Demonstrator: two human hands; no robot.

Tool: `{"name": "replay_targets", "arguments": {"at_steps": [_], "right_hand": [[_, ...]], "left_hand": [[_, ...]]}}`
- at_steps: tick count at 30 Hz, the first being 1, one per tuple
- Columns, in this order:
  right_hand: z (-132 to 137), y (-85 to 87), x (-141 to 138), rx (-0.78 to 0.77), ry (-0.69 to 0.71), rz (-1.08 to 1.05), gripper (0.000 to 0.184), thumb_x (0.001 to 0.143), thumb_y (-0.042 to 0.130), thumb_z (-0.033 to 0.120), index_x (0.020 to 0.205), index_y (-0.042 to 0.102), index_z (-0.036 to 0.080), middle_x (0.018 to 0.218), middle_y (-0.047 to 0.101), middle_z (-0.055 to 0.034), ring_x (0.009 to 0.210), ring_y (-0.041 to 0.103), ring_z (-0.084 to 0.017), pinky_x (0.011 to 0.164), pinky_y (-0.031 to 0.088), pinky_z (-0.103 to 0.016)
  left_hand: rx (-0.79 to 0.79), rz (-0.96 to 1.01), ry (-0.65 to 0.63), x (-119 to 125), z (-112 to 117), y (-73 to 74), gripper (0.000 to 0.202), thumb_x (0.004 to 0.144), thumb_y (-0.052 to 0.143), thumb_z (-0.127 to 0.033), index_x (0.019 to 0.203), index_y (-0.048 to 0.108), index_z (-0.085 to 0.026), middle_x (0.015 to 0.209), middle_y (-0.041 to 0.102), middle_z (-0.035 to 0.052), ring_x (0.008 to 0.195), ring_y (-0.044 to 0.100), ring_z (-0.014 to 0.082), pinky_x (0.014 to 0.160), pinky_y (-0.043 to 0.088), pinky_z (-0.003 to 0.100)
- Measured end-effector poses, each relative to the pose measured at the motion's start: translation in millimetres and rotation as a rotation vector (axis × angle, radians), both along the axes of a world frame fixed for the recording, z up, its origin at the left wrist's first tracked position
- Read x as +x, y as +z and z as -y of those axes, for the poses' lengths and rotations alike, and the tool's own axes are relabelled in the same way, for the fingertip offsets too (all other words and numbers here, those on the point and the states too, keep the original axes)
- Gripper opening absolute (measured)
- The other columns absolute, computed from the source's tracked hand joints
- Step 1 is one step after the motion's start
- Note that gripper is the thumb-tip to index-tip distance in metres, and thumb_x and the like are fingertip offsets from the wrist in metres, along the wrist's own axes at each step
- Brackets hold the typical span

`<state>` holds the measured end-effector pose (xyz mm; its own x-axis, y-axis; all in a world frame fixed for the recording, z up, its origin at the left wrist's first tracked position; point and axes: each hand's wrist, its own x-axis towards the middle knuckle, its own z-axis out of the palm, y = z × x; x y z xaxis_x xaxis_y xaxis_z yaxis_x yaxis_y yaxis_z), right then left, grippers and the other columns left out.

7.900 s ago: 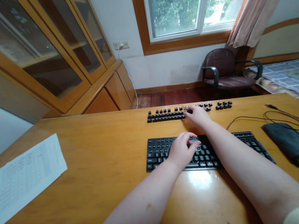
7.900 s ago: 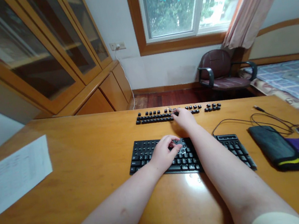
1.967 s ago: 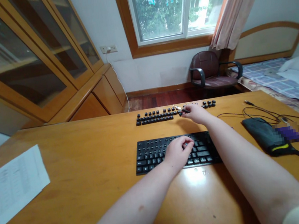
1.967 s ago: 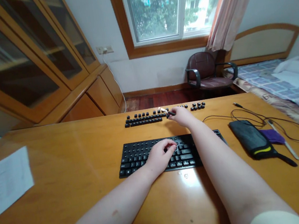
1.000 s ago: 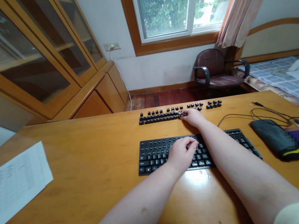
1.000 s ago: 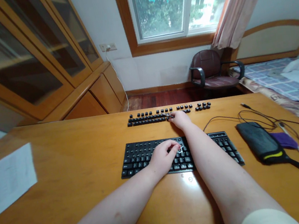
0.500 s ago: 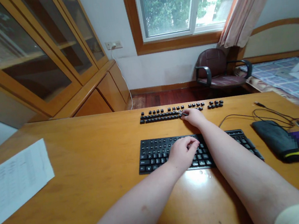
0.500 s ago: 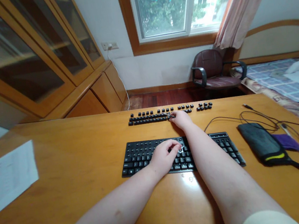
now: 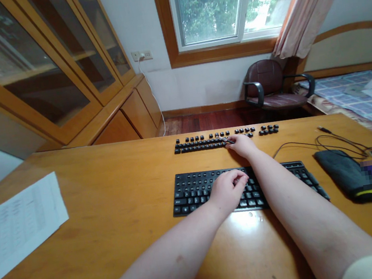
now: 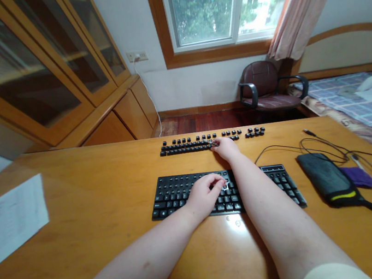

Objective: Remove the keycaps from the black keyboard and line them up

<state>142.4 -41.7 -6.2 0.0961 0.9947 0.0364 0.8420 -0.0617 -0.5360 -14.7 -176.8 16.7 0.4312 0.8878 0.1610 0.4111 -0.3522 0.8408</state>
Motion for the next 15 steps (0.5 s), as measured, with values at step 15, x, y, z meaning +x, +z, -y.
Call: {"name": "replay_targets", "arguments": {"at_steps": [15], "right_hand": [[58.7,74.5,27.5,0.426,0.054,-0.376,0.031,0.080,0.051,0.033,0.100,0.069,0.019,0.096,0.064,-0.0063,0.094,0.058,-0.020,0.085,0.043,-0.033]], "left_hand": [[0.047,-0.059,-0.002,0.4,0.0,-1.1,0.020,0.085,0.046,-0.029,0.088,0.063,-0.020,0.080,0.065,0.0008,0.078,0.058,0.0151,0.072,0.045,0.025]]}}
